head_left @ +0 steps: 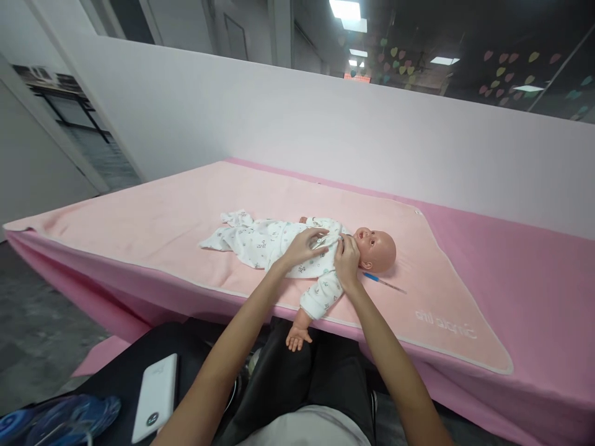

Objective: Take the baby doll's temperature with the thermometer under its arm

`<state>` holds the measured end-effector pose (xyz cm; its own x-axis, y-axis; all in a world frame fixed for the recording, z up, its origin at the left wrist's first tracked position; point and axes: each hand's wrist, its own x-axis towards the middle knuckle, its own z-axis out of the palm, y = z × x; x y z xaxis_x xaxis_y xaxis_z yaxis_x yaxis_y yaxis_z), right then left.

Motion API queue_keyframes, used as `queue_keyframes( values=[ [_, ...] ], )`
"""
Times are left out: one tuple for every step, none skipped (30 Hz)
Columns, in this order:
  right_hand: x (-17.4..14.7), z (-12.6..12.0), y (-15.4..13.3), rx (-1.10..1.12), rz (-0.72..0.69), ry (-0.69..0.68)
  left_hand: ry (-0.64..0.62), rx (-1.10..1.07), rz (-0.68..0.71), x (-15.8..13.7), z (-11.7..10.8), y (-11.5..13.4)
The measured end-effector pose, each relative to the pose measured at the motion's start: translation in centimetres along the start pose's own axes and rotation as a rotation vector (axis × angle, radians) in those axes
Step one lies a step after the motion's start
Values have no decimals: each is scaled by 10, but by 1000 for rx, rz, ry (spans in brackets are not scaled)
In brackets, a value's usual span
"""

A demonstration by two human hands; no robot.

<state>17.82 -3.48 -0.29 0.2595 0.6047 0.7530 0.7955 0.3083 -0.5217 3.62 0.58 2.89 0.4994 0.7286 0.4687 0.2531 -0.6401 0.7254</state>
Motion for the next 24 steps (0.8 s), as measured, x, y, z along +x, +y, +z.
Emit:
queue_keyframes(
  values=[
    [0,0,0,8,4,-1,74,112,16,-12,-1,1],
    [0,0,1,18,5,-3,108,211,37,-23,-2,1],
    [0,-1,1,30,5,-6,132,292,49,-33,-4,1],
    [1,-1,1,42,6,-5,148,357,58,-43,-7,0],
    [1,-2,0,54,7,4,163,407,63,-50,-11,-1],
    [1,-2,-1,65,6,24,183,445,61,-57,-15,-3],
    [1,-3,-2,74,-3,54,206,474,55,-61,-19,-6],
    [0,-3,-4,82,-27,84,231,495,44,-64,-23,-8],
    [-1,-4,-6,89,-70,104,258,509,30,-66,-26,-10],
    [-2,-3,-8,91,-133,101,286,518,14,-67,-29,-13],
    [-4,-3,-11,84,-209,75,315,523,-1,-67,-31,-14],
    [-5,-2,-13,62,-283,29,346,527,-16,-67,-32,-16],
    [-6,0,-14,24,-343,-25,384,531,-31,-67,-32,-17],
    [-6,2,-16,-27,-381,-77,427,535,-44,-66,-33,-18],
    [-6,3,-17,-84,-394,-120,473,540,-57,-66,-33,-18],
    [-5,5,-18,-139,-387,-153,519,545,-70,-65,-33,-18],
    [-3,7,-19,-188,-366,-175,562,548,-82,-65,-33,-19],
    [-2,8,-19,-227,-343,-192,594,549,-90,-64,-33,-19],
    [0,10,-20,-258,-325,-202,614,546,-95,-64,-33,-19],
    [2,10,-22,-285,-311,-206,622,542,-97,-64,-33,-19],
    [3,11,-23,-312,-301,-206,612,539,-97,-64,-33,-19],
    [4,11,-24,-338,-294,-201,586,540,-95,-64,-33,-19],
    [4,11,-26,-364,-288,-194,551,544,-91,-63,-33,-19],
    [4,10,-27,-386,-281,-188,513,549,-87,-63,-32,-19]
  ],
)
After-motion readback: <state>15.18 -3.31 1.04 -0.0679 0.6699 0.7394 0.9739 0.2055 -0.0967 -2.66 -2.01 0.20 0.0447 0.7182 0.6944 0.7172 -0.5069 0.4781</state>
